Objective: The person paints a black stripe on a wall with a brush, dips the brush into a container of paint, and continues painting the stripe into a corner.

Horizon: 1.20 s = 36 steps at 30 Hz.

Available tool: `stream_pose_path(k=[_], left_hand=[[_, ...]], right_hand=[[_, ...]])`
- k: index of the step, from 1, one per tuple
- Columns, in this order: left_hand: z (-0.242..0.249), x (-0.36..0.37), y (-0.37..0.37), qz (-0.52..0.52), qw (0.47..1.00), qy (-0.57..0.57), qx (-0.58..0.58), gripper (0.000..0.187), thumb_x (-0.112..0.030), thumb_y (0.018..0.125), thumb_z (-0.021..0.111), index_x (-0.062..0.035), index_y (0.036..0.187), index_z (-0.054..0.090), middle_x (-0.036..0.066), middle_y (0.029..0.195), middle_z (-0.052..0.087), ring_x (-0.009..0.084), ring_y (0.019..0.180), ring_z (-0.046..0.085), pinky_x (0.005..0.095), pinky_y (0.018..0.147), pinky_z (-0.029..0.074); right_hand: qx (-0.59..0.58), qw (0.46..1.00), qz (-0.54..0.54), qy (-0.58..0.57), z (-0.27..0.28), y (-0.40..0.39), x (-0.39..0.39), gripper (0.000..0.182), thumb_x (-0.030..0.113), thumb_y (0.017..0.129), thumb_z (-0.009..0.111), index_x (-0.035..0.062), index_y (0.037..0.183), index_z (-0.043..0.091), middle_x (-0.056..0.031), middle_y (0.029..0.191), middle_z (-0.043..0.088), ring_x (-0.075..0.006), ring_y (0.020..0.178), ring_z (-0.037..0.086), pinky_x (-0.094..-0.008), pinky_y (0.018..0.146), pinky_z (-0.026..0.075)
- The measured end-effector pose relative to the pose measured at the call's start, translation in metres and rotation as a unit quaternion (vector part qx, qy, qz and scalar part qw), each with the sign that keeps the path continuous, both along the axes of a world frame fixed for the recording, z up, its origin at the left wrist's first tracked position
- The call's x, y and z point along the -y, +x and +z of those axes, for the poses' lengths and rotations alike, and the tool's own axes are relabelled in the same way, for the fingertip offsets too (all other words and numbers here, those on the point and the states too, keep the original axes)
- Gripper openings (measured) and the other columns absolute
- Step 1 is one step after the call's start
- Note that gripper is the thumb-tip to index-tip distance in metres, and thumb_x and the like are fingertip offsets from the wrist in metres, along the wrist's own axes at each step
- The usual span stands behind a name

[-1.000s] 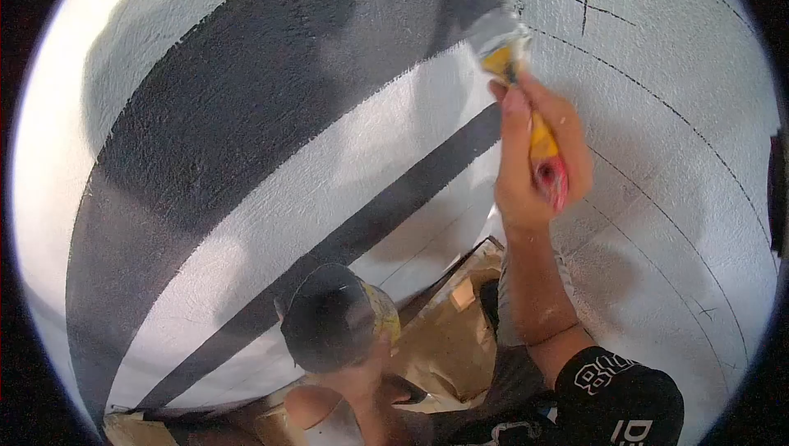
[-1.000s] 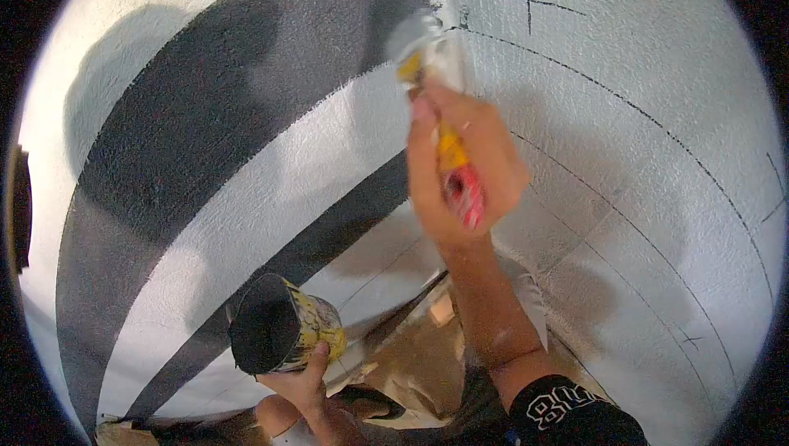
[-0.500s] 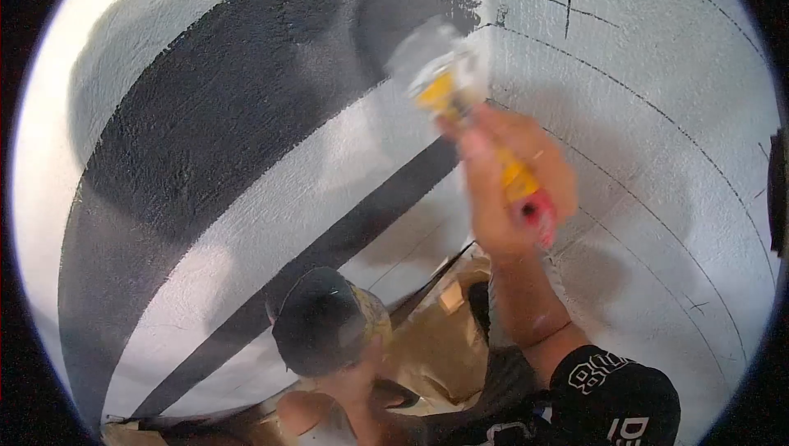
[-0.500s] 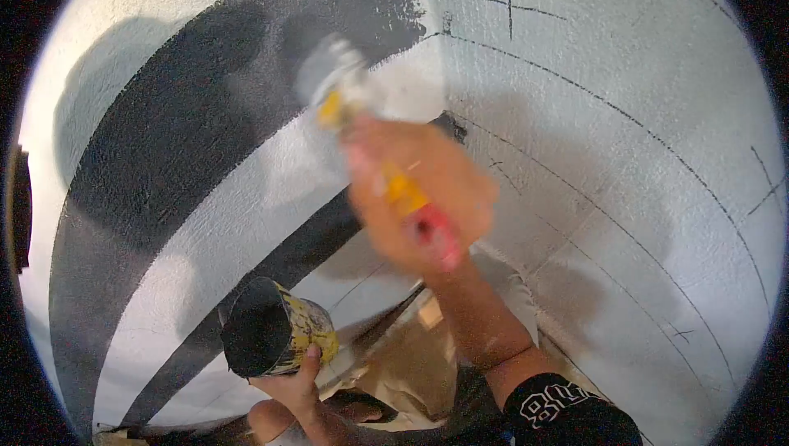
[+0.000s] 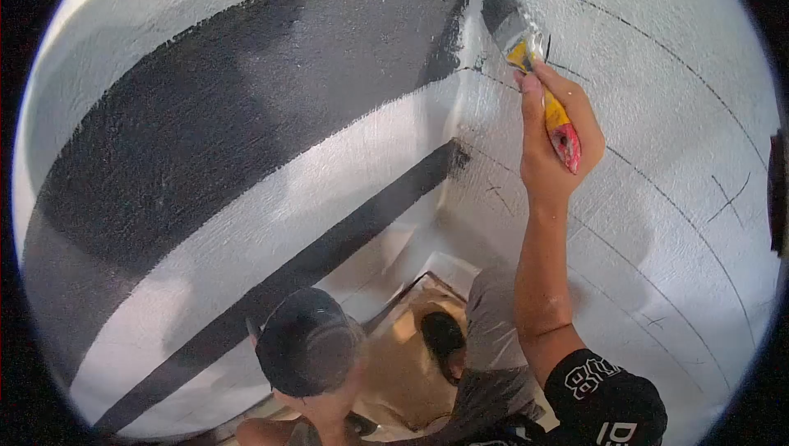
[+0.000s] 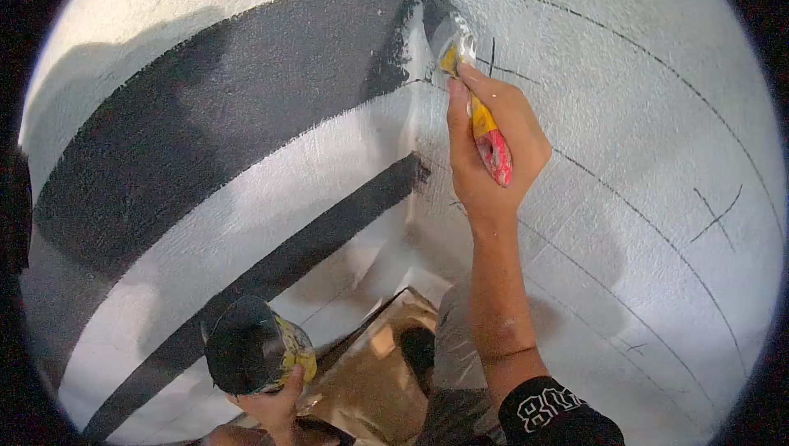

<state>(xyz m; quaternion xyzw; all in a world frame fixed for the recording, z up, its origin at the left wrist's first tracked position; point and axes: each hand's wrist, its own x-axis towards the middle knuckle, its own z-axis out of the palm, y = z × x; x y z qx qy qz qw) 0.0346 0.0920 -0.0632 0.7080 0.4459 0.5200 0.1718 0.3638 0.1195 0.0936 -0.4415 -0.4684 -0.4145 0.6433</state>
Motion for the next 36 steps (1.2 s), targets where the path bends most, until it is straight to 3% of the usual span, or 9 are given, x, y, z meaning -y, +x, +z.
stream_pose_path(k=[4,6,12,18,22,27,31,34,36], left_hand=[[0.013,0.005,0.015,-0.040,0.962,-0.203,0.177,0.101,-0.017,0.053,0.082,0.0011,0.134,0.024,0.019,0.124,0.044,0.0283,0.113,0.047,0.0405,0.096,0.040],[0.019,0.000,0.020,-0.080,0.974,-0.181,0.107,0.102,-0.013,0.054,0.081,-0.0001,0.135,0.020,0.020,0.125,0.043,0.0282,0.109,0.051,0.0412,0.089,0.046],[0.007,-0.006,0.022,-0.111,0.969,-0.175,0.131,0.094,-0.008,0.057,0.077,-0.0043,0.135,0.025,0.019,0.119,0.049,0.0281,0.096,0.059,0.0402,0.080,0.052],[0.018,-0.012,0.017,-0.115,0.986,-0.120,0.017,0.099,-0.014,0.053,0.081,0.0009,0.134,0.025,0.015,0.110,0.057,0.0257,0.093,0.060,0.0370,0.082,0.051],[0.010,-0.003,0.016,-0.079,0.983,-0.147,0.073,0.101,-0.016,0.051,0.082,0.0035,0.133,0.026,0.015,0.105,0.058,0.0240,0.093,0.060,0.0349,0.082,0.050],[0.010,-0.003,0.014,-0.087,0.978,-0.153,0.109,0.104,-0.017,0.048,0.083,0.0033,0.133,0.025,0.015,0.107,0.057,0.0248,0.093,0.060,0.0348,0.082,0.050],[0.016,-0.001,0.020,-0.075,0.971,-0.183,0.131,0.105,-0.016,0.048,0.083,0.0028,0.134,0.025,0.016,0.108,0.056,0.0250,0.094,0.060,0.0346,0.082,0.051],[0.010,0.002,0.013,-0.081,0.982,-0.113,0.131,0.105,-0.016,0.048,0.082,0.0033,0.134,0.025,0.017,0.109,0.055,0.0254,0.094,0.060,0.0346,0.082,0.051],[0.011,0.004,0.011,-0.032,0.991,-0.119,0.047,0.105,-0.016,0.048,0.083,0.0046,0.133,0.026,0.018,0.109,0.054,0.0255,0.094,0.059,0.0347,0.083,0.050]], right_hand=[[0.012,1.000,0.004,-0.007,0.006,0.006,-0.012,0.016,-0.009,0.071,0.063,-0.0019,0.085,0.063,-0.0140,0.083,0.065,-0.0193,0.073,0.063,-0.0252,0.068,0.047],[0.051,0.998,-0.019,-0.021,0.010,0.010,-0.020,0.016,-0.008,0.070,0.064,-0.0014,0.085,0.063,-0.0139,0.082,0.065,-0.0181,0.072,0.063,-0.0242,0.067,0.047],[0.026,0.992,-0.011,-0.126,-0.016,0.002,-0.013,0.017,-0.006,0.070,0.065,0.0002,0.086,0.064,-0.0133,0.081,0.064,-0.0176,0.070,0.063,-0.0242,0.065,0.047],[0.041,0.998,-0.036,-0.038,-0.006,0.004,-0.004,0.014,-0.004,0.071,0.065,-0.0001,0.084,0.064,-0.0119,0.081,0.065,-0.0177,0.069,0.063,-0.0242,0.064,0.047],[0.065,0.996,-0.048,-0.031,0.005,0.007,-0.020,0.012,-0.004,0.072,0.065,-0.0003,0.084,0.064,-0.0114,0.081,0.065,-0.0175,0.069,0.063,-0.0243,0.065,0.047],[-0.029,0.992,0.091,-0.089,-0.017,0.008,-0.015,0.013,-0.004,0.072,0.065,-0.0003,0.084,0.064,-0.0122,0.081,0.065,-0.0176,0.068,0.062,-0.0251,0.064,0.047],[0.046,0.995,0.036,-0.084,-0.010,0.005,-0.005,0.014,-0.004,0.072,0.064,-0.0002,0.085,0.064,-0.0126,0.081,0.065,-0.0181,0.068,0.062,-0.0254,0.064,0.048],[0.084,0.995,-0.043,-0.044,-0.001,0.004,-0.014,0.013,-0.005,0.073,0.063,-0.0007,0.086,0.063,-0.0128,0.081,0.065,-0.0185,0.070,0.063,-0.0254,0.064,0.048],[0.091,0.992,-0.031,-0.083,-0.004,0.004,-0.023,0.013,-0.005,0.073,0.063,-0.0016,0.085,0.063,-0.0127,0.082,0.065,-0.0185,0.071,0.063,-0.0250,0.065,0.048]])
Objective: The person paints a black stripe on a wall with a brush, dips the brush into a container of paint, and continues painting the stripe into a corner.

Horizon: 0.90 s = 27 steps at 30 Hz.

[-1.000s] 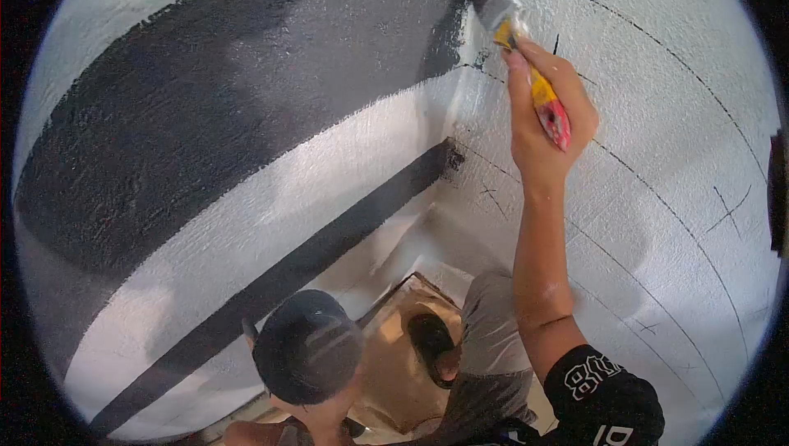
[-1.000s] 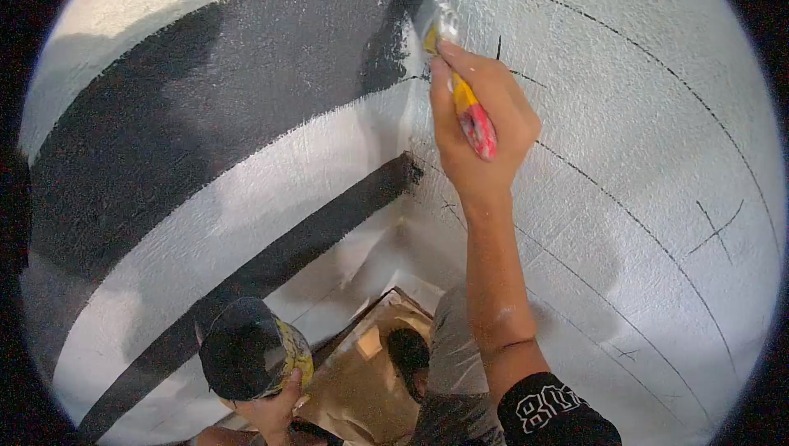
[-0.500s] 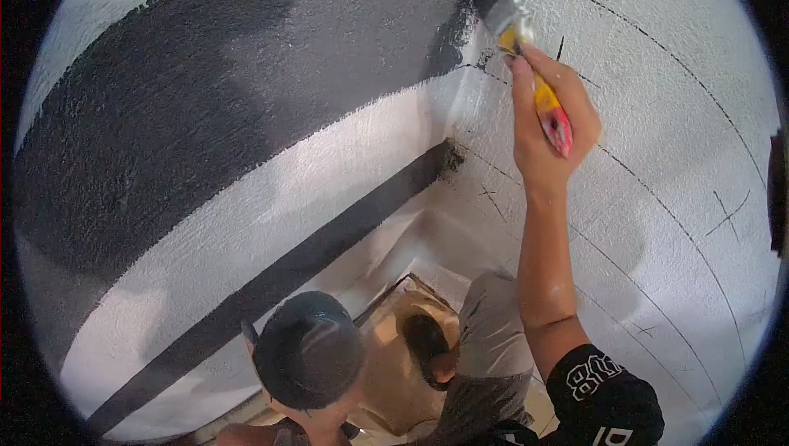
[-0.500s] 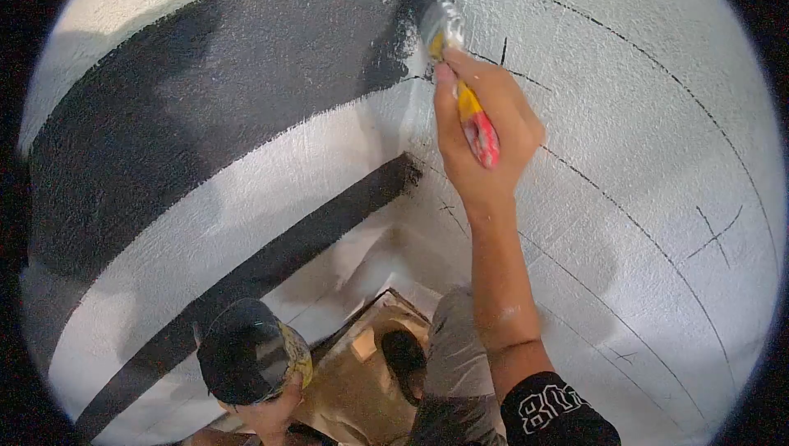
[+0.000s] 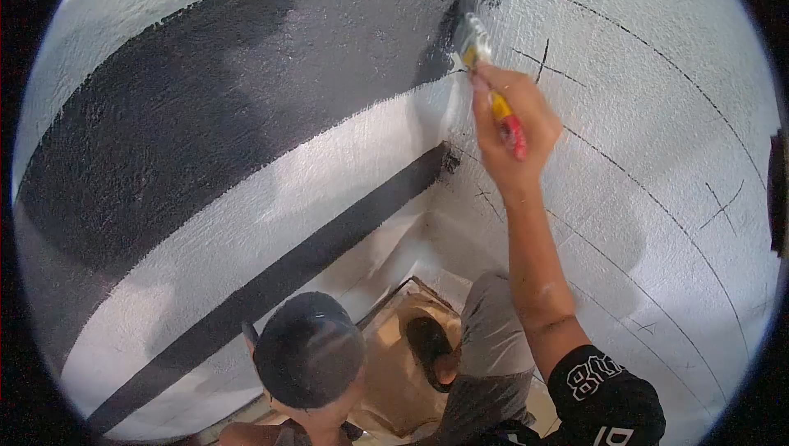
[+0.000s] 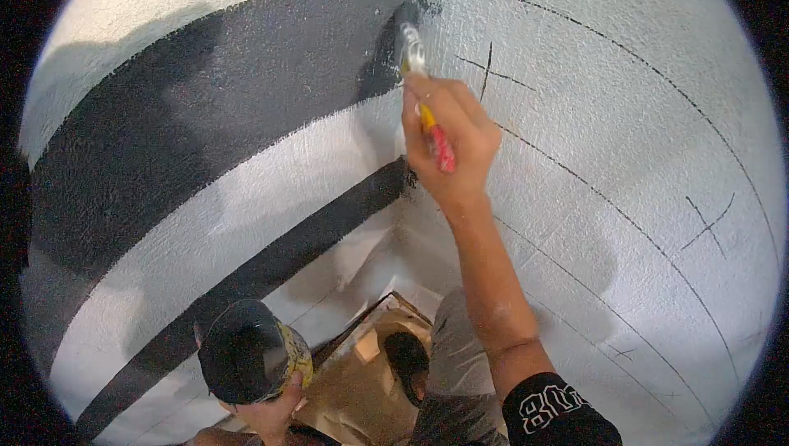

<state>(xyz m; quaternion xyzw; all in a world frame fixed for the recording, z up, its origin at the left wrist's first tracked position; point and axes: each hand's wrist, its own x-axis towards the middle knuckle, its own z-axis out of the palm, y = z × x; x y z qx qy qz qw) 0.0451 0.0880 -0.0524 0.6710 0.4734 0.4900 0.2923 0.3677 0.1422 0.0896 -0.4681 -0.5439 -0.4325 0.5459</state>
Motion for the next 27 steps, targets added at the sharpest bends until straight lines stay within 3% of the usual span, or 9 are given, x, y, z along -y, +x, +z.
stream_pose_path(k=[3,6,10,12,15,16,18,22,27], left_hand=[[0.013,0.001,0.012,-0.034,0.986,-0.063,0.149,0.103,-0.016,0.048,0.083,0.0061,0.132,0.027,0.018,0.109,0.055,0.0258,0.094,0.059,0.0341,0.083,0.049],[0.011,-0.003,0.001,-0.033,0.999,0.037,-0.021,0.101,-0.016,0.049,0.082,0.0040,0.131,0.028,0.017,0.109,0.055,0.0280,0.094,0.059,0.0367,0.084,0.048],[0.014,0.007,0.003,-0.025,0.999,-0.021,0.003,0.100,-0.017,0.050,0.081,0.0017,0.132,0.027,0.017,0.109,0.055,0.0299,0.094,0.059,0.0404,0.085,0.048],[0.008,0.010,0.006,-0.047,0.989,-0.070,0.125,0.099,-0.017,0.052,0.080,0.0005,0.133,0.025,0.017,0.111,0.054,0.0292,0.095,0.059,0.0410,0.085,0.048],[0.002,0.010,0.009,-0.082,0.938,-0.138,0.307,0.098,-0.016,0.055,0.079,-0.0013,0.135,0.023,0.018,0.114,0.052,0.0280,0.096,0.058,0.0419,0.085,0.048],[0.006,0.009,0.007,-0.082,0.938,-0.138,0.307,0.098,-0.016,0.055,0.079,-0.0013,0.135,0.023,0.018,0.114,0.052,0.0280,0.096,0.058,0.0419,0.085,0.048],[0.019,0.006,0.004,-0.081,0.993,-0.029,0.075,0.087,-0.017,0.063,0.073,-0.0071,0.135,0.026,0.019,0.121,0.046,0.0284,0.102,0.055,0.0428,0.087,0.047],[0.014,0.007,0.000,-0.057,0.997,0.010,0.043,0.085,-0.016,0.064,0.072,-0.0101,0.135,0.026,0.018,0.126,0.042,0.0285,0.106,0.053,0.0433,0.088,0.046],[0.019,0.011,0.008,-0.078,0.906,-0.240,0.340,0.090,-0.008,0.056,0.077,-0.0061,0.132,0.030,0.017,0.123,0.045,0.0279,0.103,0.054,0.0425,0.087,0.047]], right_hand=[[-0.072,0.991,0.110,-0.005,-0.009,0.007,0.005,0.012,-0.005,0.074,0.062,-0.0018,0.086,0.063,-0.0127,0.081,0.064,-0.0176,0.070,0.062,-0.0248,0.065,0.047],[-0.058,0.990,0.125,-0.015,-0.013,0.007,0.017,0.013,-0.005,0.075,0.062,-0.0017,0.087,0.064,-0.0125,0.081,0.065,-0.0162,0.070,0.062,-0.0239,0.065,0.047],[-0.140,0.981,0.127,0.053,-0.002,0.006,0.011,0.013,-0.003,0.076,0.063,-0.0022,0.088,0.064,-0.0113,0.081,0.065,-0.0139,0.071,0.061,-0.0228,0.066,0.046],[-0.212,0.958,0.193,0.021,0.002,0.004,0.005,0.011,-0.001,0.078,0.063,-0.0036,0.088,0.064,-0.0096,0.080,0.065,-0.0115,0.072,0.061,-0.0213,0.066,0.046],[-0.167,0.975,0.143,-0.027,-0.004,0.001,0.013,0.011,0.001,0.079,0.062,-0.0048,0.088,0.063,-0.0093,0.080,0.064,-0.0117,0.072,0.061,-0.0214,0.066,0.047],[-0.167,0.975,0.143,-0.026,-0.002,0.000,0.018,0.011,0.001,0.079,0.062,-0.0048,0.088,0.063,-0.0093,0.080,0.064,-0.0117,0.072,0.061,-0.0214,0.066,0.047],[-0.272,0.934,0.230,0.020,0.005,-0.004,0.027,0.011,0.001,0.080,0.061,-0.0053,0.088,0.063,-0.0104,0.082,0.063,-0.0135,0.073,0.062,-0.0223,0.066,0.049],[-0.291,0.925,0.241,0.039,0.018,0.000,0.016,0.011,0.002,0.080,0.061,-0.0057,0.088,0.062,-0.0102,0.081,0.063,-0.0138,0.072,0.063,-0.0224,0.066,0.050],[-0.253,0.947,0.194,-0.028,0.006,0.010,0.025,0.010,0.002,0.080,0.061,-0.0042,0.088,0.063,-0.0087,0.079,0.063,-0.0125,0.070,0.063,-0.0211,0.064,0.048]])
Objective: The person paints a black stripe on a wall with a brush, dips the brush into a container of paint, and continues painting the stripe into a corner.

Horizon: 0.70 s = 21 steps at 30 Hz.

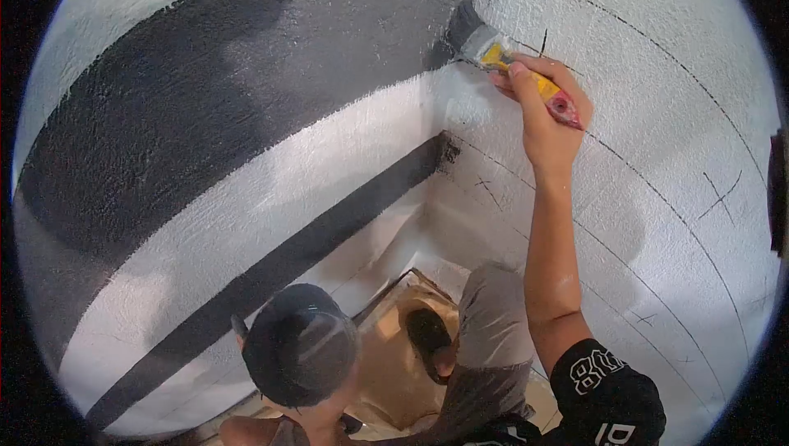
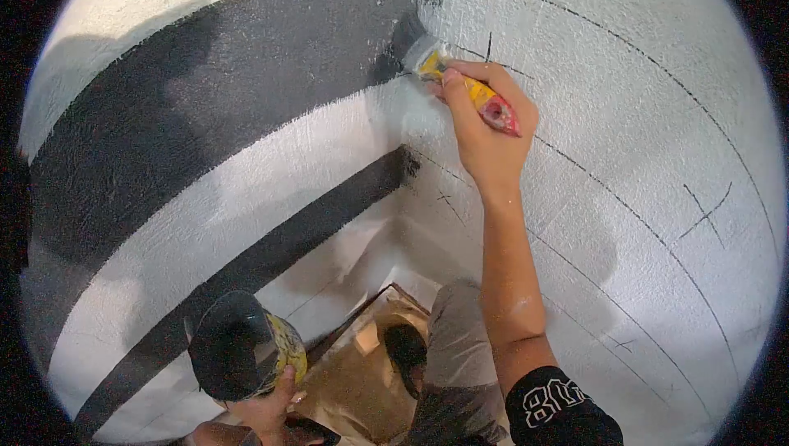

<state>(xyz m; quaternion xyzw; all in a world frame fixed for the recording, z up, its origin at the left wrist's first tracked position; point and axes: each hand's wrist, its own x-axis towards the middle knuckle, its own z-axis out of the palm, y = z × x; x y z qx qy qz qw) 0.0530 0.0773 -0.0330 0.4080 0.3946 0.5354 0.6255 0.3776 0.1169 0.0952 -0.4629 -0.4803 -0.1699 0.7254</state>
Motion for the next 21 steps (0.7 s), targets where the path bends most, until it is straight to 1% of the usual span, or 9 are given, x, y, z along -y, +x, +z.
stream_pose_path(k=[1,3,5,7,9,11,13,15,21], left_hand=[[-0.004,-0.002,-0.001,0.000,1.000,0.000,-0.002,0.090,-0.008,0.056,0.077,-0.0061,0.132,0.030,0.017,0.123,0.045,0.0279,0.103,0.054,0.0425,0.087,0.047],[-0.011,-0.006,-0.004,0.047,0.940,0.278,-0.194,0.085,-0.007,0.058,0.076,-0.0051,0.130,0.031,0.016,0.124,0.044,0.0279,0.104,0.054,0.0415,0.088,0.047],[0.000,-0.006,-0.001,0.021,0.954,0.227,-0.195,0.085,-0.007,0.058,0.076,-0.0043,0.130,0.030,0.016,0.123,0.045,0.0274,0.104,0.054,0.0401,0.087,0.047],[0.002,-0.004,0.001,-0.005,0.965,0.174,-0.195,0.085,-0.008,0.058,0.076,-0.0035,0.130,0.030,0.015,0.122,0.047,0.0269,0.104,0.054,0.0387,0.087,0.047],[-0.004,-0.002,0.001,0.000,0.975,0.125,-0.184,0.086,-0.008,0.055,0.079,-0.0029,0.128,0.033,0.013,0.118,0.050,0.0257,0.103,0.055,0.0360,0.086,0.048],[-0.006,-0.003,0.004,0.008,0.975,0.126,-0.185,0.087,-0.009,0.055,0.080,-0.0013,0.127,0.033,0.015,0.118,0.050,0.0262,0.103,0.054,0.0359,0.087,0.046],[-0.007,-0.004,0.006,0.026,0.974,0.130,-0.184,0.088,-0.010,0.054,0.081,0.0020,0.126,0.033,0.017,0.117,0.049,0.0270,0.104,0.052,0.0358,0.090,0.043],[-0.009,-0.002,0.009,0.046,0.974,0.130,-0.180,0.089,-0.010,0.052,0.083,0.0053,0.124,0.033,0.019,0.117,0.048,0.0278,0.105,0.050,0.0356,0.092,0.041],[-0.013,-0.001,0.003,0.034,0.952,0.157,-0.261,0.087,-0.012,0.052,0.083,0.0051,0.122,0.036,0.019,0.116,0.049,0.0275,0.104,0.051,0.0355,0.091,0.041]], right_hand=[[0.003,1.000,-0.005,0.004,0.001,0.000,0.002,0.010,0.003,0.080,0.061,-0.0035,0.087,0.063,-0.0079,0.078,0.064,-0.0118,0.070,0.062,-0.0210,0.064,0.047],[0.053,0.997,-0.055,0.032,0.004,-0.003,0.000,0.009,0.002,0.078,0.062,-0.0024,0.087,0.063,-0.0081,0.078,0.064,-0.0120,0.069,0.062,-0.0216,0.063,0.047],[0.103,0.987,-0.108,0.057,0.000,-0.004,-0.005,0.009,0.001,0.077,0.063,-0.0014,0.086,0.064,-0.0084,0.077,0.064,-0.0122,0.068,0.061,-0.0223,0.063,0.047],[0.185,0.969,-0.163,-0.009,-0.007,-0.004,-0.011,0.012,-0.001,0.074,0.063,0.0002,0.085,0.064,-0.0102,0.077,0.063,-0.0154,0.066,0.061,-0.0238,0.062,0.046],[0.203,0.968,-0.146,-0.018,-0.016,-0.005,-0.011,0.013,-0.002,0.072,0.064,0.0007,0.085,0.064,-0.0108,0.077,0.063,-0.0171,0.065,0.061,-0.0242,0.061,0.046],[0.219,0.967,-0.130,-0.030,-0.022,-0.009,-0.005,0.014,-0.003,0.071,0.064,0.0012,0.085,0.064,-0.0114,0.077,0.063,-0.0189,0.064,0.060,-0.0247,0.061,0.046],[0.221,0.960,-0.169,-0.040,-0.021,-0.015,0.004,0.011,-0.004,0.077,0.062,-0.0027,0.088,0.063,-0.0109,0.083,0.065,-0.0131,0.075,0.062,-0.0229,0.068,0.046],[0.228,0.959,-0.169,-0.021,-0.023,-0.011,0.003,0.011,-0.004,0.077,0.061,-0.0026,0.088,0.063,-0.0110,0.083,0.065,-0.0136,0.076,0.062,-0.0231,0.069,0.046],[0.223,0.958,-0.181,-0.025,-0.028,-0.016,-0.005,0.010,-0.003,0.078,0.061,-0.0034,0.088,0.063,-0.0113,0.084,0.065,-0.0150,0.078,0.063,-0.0241,0.072,0.047]])
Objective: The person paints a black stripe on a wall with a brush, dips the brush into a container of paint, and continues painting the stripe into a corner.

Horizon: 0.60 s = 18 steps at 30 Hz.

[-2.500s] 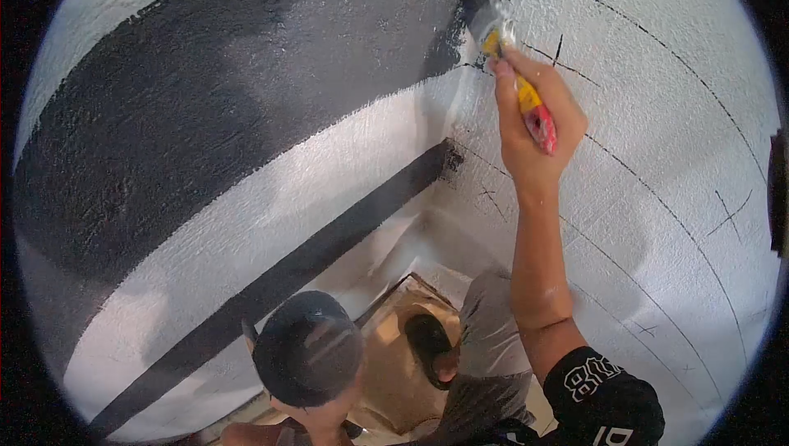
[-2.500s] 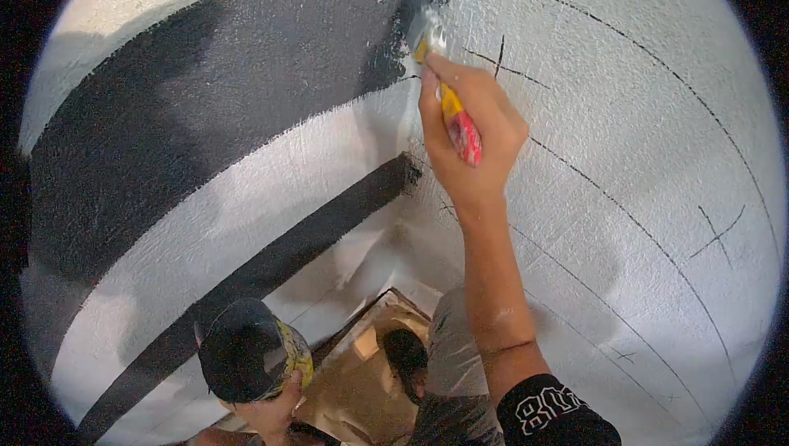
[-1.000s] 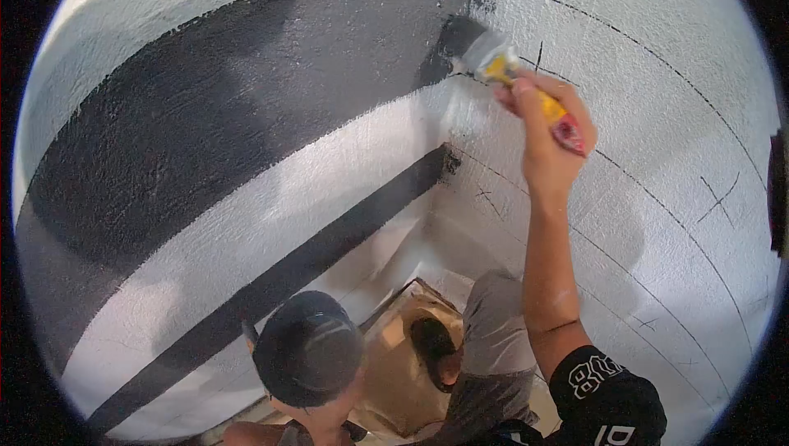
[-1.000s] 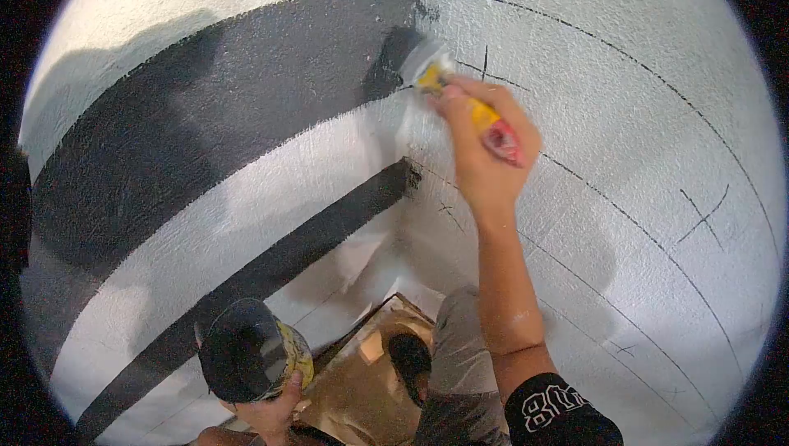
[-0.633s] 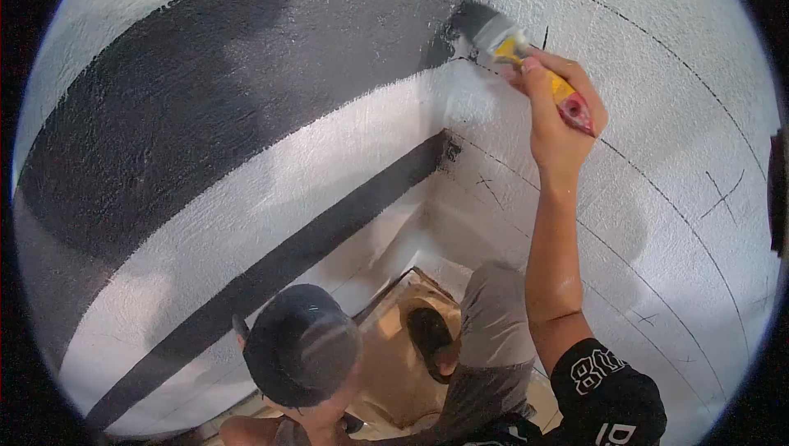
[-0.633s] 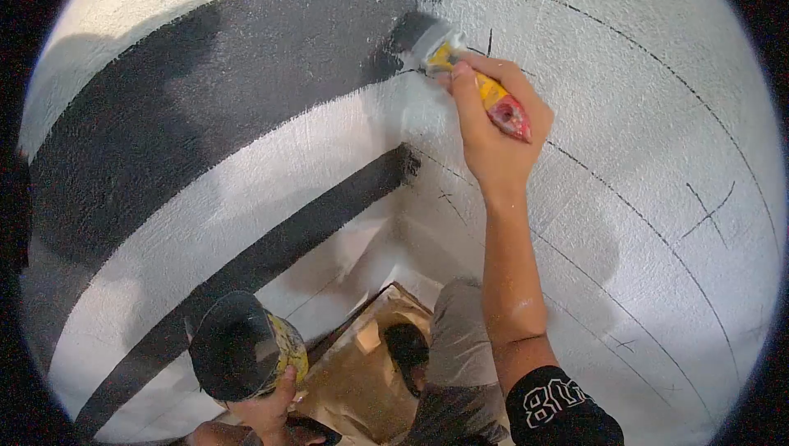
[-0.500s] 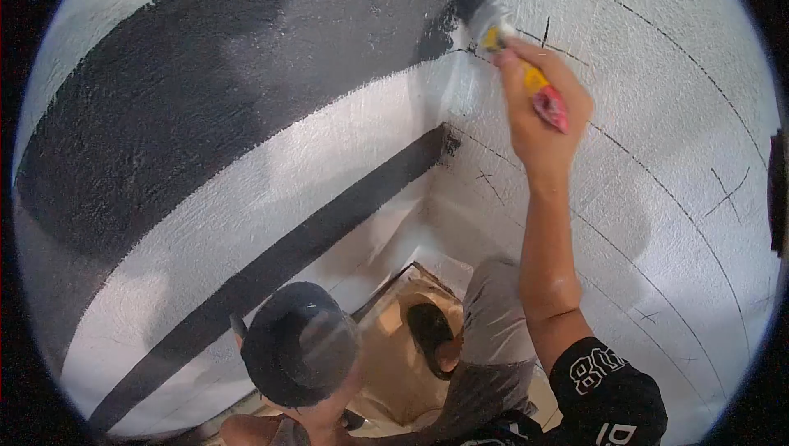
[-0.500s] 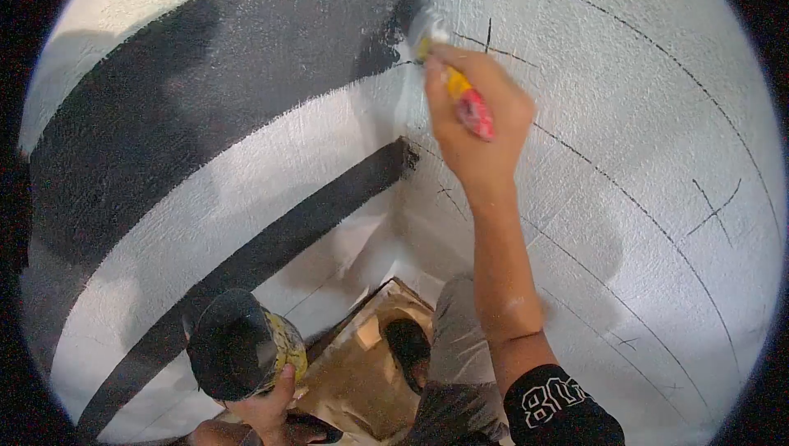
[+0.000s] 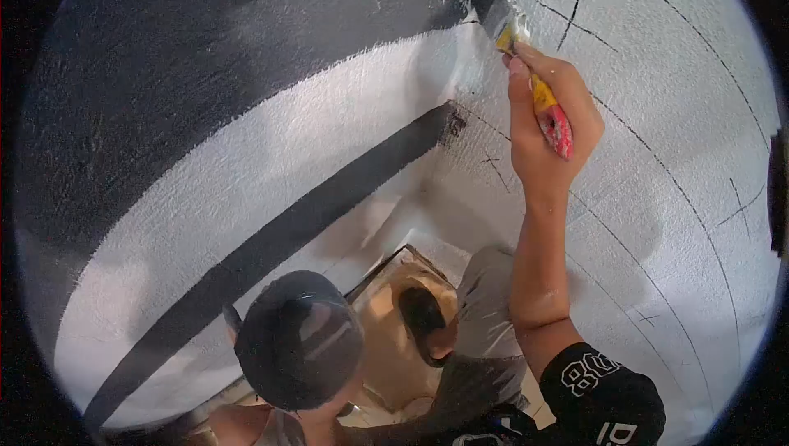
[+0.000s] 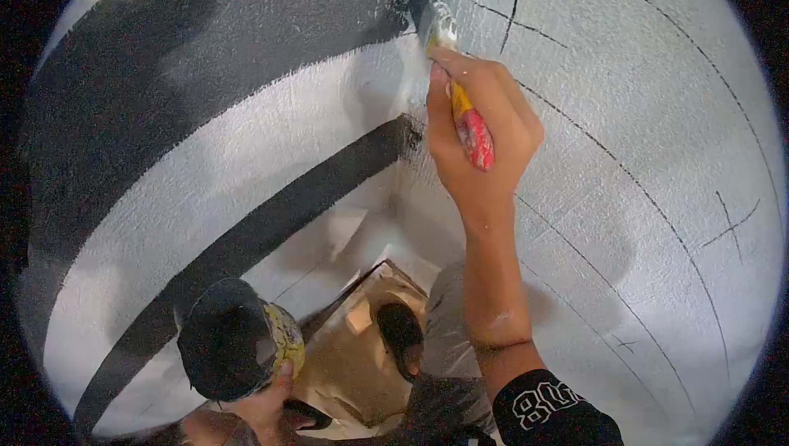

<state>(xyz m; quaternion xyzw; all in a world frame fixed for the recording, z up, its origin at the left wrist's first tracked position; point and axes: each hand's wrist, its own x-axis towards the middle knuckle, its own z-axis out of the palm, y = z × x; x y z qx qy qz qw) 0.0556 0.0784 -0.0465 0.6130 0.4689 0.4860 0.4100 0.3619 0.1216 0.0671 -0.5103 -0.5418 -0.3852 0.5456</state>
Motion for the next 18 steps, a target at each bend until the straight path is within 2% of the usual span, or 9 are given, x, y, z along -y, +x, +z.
stream_pose_path(k=[5,7,11,13,16,18], left_hand=[[-0.001,-0.001,-0.003,-0.008,0.999,0.013,-0.033,0.085,-0.013,0.052,0.083,0.0050,0.121,0.038,0.018,0.115,0.050,0.0273,0.103,0.052,0.0354,0.091,0.042],[-0.001,-0.002,-0.003,-0.010,0.999,0.017,-0.041,0.084,-0.014,0.052,0.083,0.0049,0.121,0.038,0.018,0.115,0.051,0.0272,0.102,0.052,0.0354,0.090,0.042],[-0.001,-0.002,-0.006,-0.010,0.998,0.026,-0.056,0.083,-0.015,0.052,0.084,0.0048,0.120,0.040,0.017,0.114,0.052,0.0270,0.101,0.053,0.0353,0.090,0.042],[-0.002,-0.002,-0.007,-0.009,0.998,0.031,-0.061,0.082,-0.016,0.052,0.084,0.0047,0.119,0.041,0.017,0.114,0.052,0.0269,0.101,0.053,0.0352,0.090,0.043],[-0.002,-0.002,-0.007,-0.008,0.997,0.037,-0.068,0.081,-0.017,0.052,0.084,0.0046,0.118,0.042,0.017,0.113,0.053,0.0268,0.100,0.054,0.0352,0.089,0.043],[-0.002,-0.002,-0.008,-0.008,0.997,0.041,-0.072,0.081,-0.017,0.052,0.084,0.0046,0.118,0.043,0.017,0.113,0.053,0.0267,0.100,0.054,0.0352,0.089,0.043]], right_hand=[[-0.002,1.000,-0.014,0.001,-0.004,-0.006,-0.005,0.010,-0.002,0.079,0.060,-0.0036,0.088,0.063,-0.0114,0.085,0.065,-0.0149,0.078,0.063,-0.0244,0.071,0.047],[-0.014,0.999,0.003,0.046,-0.009,-0.003,-0.014,0.012,-0.005,0.072,0.063,-0.0014,0.083,0.063,-0.0118,0.078,0.064,-0.0185,0.067,0.061,-0.0244,0.066,0.047],[-0.057,0.996,0.037,0.057,-0.012,-0.003,-0.020,0.009,-0.004,0.075,0.062,-0.0018,0.084,0.063,-0.0103,0.080,0.064,-0.0157,0.071,0.062,-0.0237,0.067,0.047],[-0.195,0.966,0.152,0.077,-0.009,-0.003,-0.014,0.013,0.001,0.083,0.057,-0.0087,0.091,0.059,-0.0184,0.088,0.062,-0.0232,0.077,0.064,-0.0322,0.074,0.054],[-0.184,0.958,0.167,0.144,0.011,-0.010,0.001,0.014,0.001,0.083,0.056,-0.0107,0.092,0.057,-0.0210,0.087,0.061,-0.0260,0.075,0.065,-0.0352,0.071,0.056],[-0.170,0.964,0.144,0.144,0.018,-0.015,0.010,0.014,0.000,0.083,0.056,-0.0106,0.091,0.057,-0.0208,0.086,0.061,-0.0260,0.074,0.065,-0.0346,0.070,0.056]])
